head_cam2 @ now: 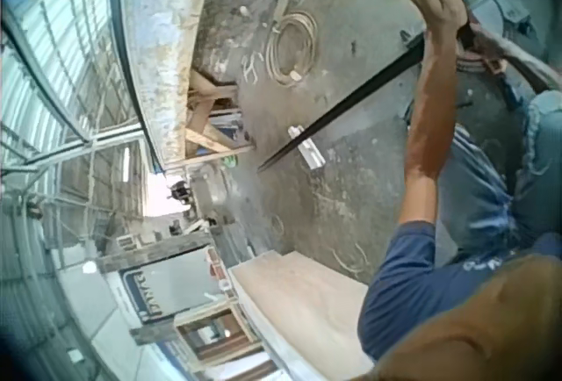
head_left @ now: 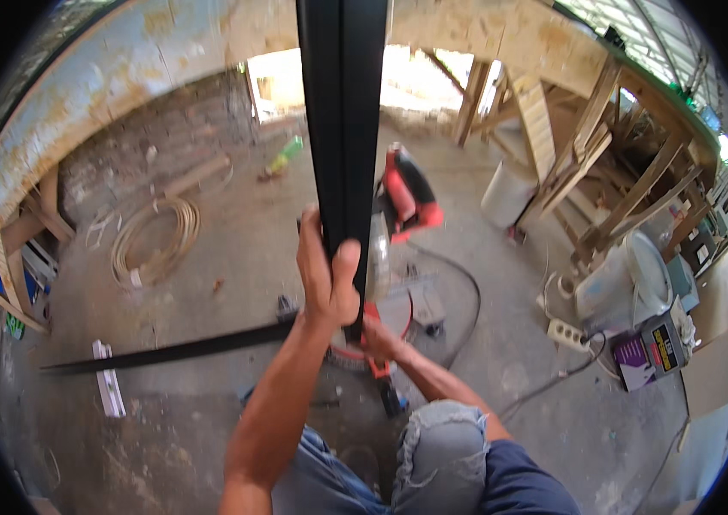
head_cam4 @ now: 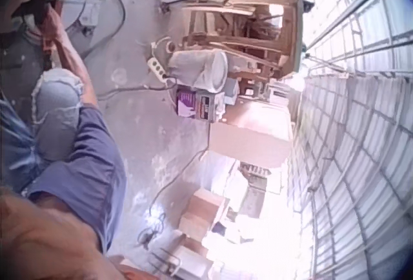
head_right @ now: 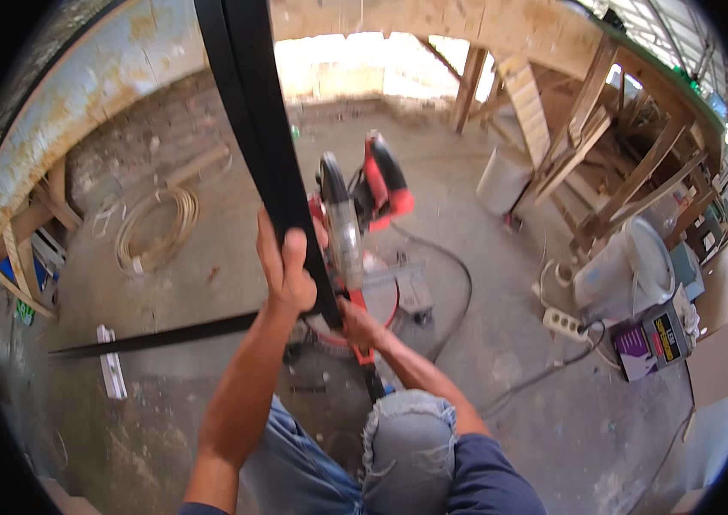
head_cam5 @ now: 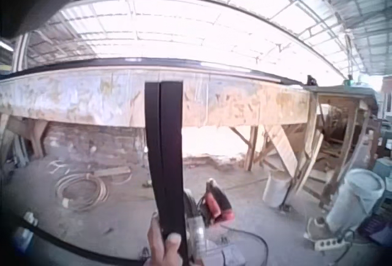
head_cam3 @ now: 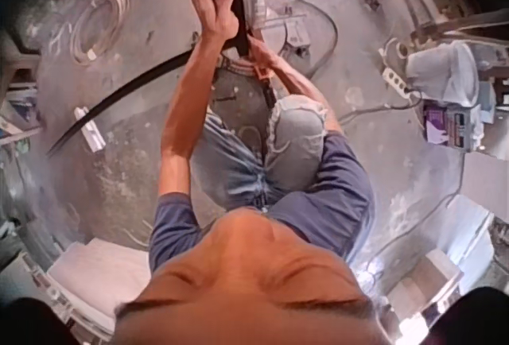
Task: The person measures a black metal trim piece with a tape measure, marks it with a pencil, and then uses a miter saw to cut it.
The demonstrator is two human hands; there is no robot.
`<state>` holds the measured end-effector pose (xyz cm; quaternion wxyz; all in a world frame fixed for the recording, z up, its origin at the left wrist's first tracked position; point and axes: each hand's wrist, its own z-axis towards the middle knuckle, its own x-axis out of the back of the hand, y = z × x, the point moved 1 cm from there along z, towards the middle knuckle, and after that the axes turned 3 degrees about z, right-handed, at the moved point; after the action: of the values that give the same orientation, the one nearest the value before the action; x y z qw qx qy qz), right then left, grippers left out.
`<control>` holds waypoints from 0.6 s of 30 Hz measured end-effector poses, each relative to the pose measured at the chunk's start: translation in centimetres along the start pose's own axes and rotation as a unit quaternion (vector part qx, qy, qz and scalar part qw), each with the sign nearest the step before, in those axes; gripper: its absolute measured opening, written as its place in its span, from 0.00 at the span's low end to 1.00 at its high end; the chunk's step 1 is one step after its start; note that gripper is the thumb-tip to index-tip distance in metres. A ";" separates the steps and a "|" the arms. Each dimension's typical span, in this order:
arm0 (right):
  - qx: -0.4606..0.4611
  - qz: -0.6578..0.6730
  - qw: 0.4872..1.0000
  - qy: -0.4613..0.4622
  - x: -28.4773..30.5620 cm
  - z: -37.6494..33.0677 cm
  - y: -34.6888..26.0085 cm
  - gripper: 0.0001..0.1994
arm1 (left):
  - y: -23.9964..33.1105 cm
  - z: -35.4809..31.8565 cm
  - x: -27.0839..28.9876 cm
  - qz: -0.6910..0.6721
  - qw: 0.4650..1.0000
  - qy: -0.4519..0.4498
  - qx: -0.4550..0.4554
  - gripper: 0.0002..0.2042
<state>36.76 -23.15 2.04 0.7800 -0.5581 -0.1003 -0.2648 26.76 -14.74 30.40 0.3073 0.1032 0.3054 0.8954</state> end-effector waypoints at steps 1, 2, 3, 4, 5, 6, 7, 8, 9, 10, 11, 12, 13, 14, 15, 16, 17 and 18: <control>-0.041 -0.017 0.999 -0.015 1.0 -0.8 -0.6 0.30 | -1.0 -0.1 -0.6 0.021 0.999 -0.007 -0.027 0.21; -0.082 -0.032 0.996 -0.032 1.6 -2.0 0.1 0.30 | -1.3 -0.8 -1.6 0.010 1.000 -0.014 -0.003 0.21; -0.115 -0.055 0.991 -0.048 2.5 -3.1 0.7 0.30 | -0.9 -0.8 -2.6 -0.004 1.000 -0.019 0.011 0.21; -0.121 -0.078 0.989 -0.035 3.1 -4.1 1.9 0.30 | -0.8 -0.6 -3.2 -0.009 1.000 -0.016 0.019 0.21; -0.124 -0.074 0.989 -0.040 3.0 -4.5 1.8 0.30 | -0.7 -0.5 -3.1 0.009 0.999 -0.031 0.008 0.22; -0.122 -0.077 0.989 -0.034 3.0 -4.6 1.7 0.32 | -0.6 -0.3 -2.8 0.029 0.998 -0.047 -0.004 0.23; -0.118 -0.080 0.989 -0.028 3.0 -4.7 1.6 0.34 | -0.5 -0.1 -2.5 0.033 0.998 -0.045 0.000 0.23; -0.144 -0.094 0.984 -0.047 2.8 -4.7 1.3 0.39 | -0.6 -0.1 -2.0 0.018 0.998 -0.056 0.013 0.23; -0.145 -0.090 0.984 -0.052 2.6 -4.8 0.9 0.39 | -0.6 -0.2 -1.6 0.003 0.997 -0.067 0.026 0.23; -0.143 -0.108 0.982 -0.050 2.4 -4.9 0.5 0.40 | -0.4 -0.5 -1.1 -0.008 0.994 -0.092 0.050 0.24; -0.141 -0.130 0.980 -0.046 2.5 -4.9 0.3 0.40 | -0.3 -0.3 -1.0 -0.007 0.995 -0.089 0.052 0.24; -0.120 -0.140 0.983 -0.017 2.4 -5.1 0.1 0.36 | -0.3 -0.2 -1.3 -0.026 0.994 -0.090 0.061 0.24; -0.121 -0.140 0.983 -0.020 2.4 -5.1 0.1 0.36 | -0.2 -0.2 -1.6 -0.045 0.992 -0.091 0.070 0.23; -0.138 -0.132 0.981 -0.025 2.5 -4.7 -0.1 0.35 | -0.1 0.1 -1.5 -0.061 0.990 -0.094 0.085 0.25; -0.155 -0.125 0.980 -0.030 2.5 -4.4 -0.3 0.34 | 0.3 0.0 -1.6 -0.059 0.990 -0.093 0.085 0.25; -0.154 -0.123 0.980 -0.031 2.6 -4.1 -0.5 0.34 | 0.9 -0.2 -1.9 -0.082 0.989 -0.093 0.084 0.26; -0.154 -0.096 0.983 -0.035 2.9 -4.2 -0.5 0.34 | 1.1 -0.4 -2.1 -0.108 0.986 -0.092 0.083 0.27; -0.155 -0.068 0.985 -0.039 3.1 -4.4 -0.5 0.35 | 0.6 -0.5 -2.2 -0.093 0.987 -0.098 0.085 0.29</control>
<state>38.49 -28.20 2.26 0.6595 -0.6742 -0.1258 -0.3077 27.99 -16.75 30.37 0.4082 0.1874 0.3567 0.8192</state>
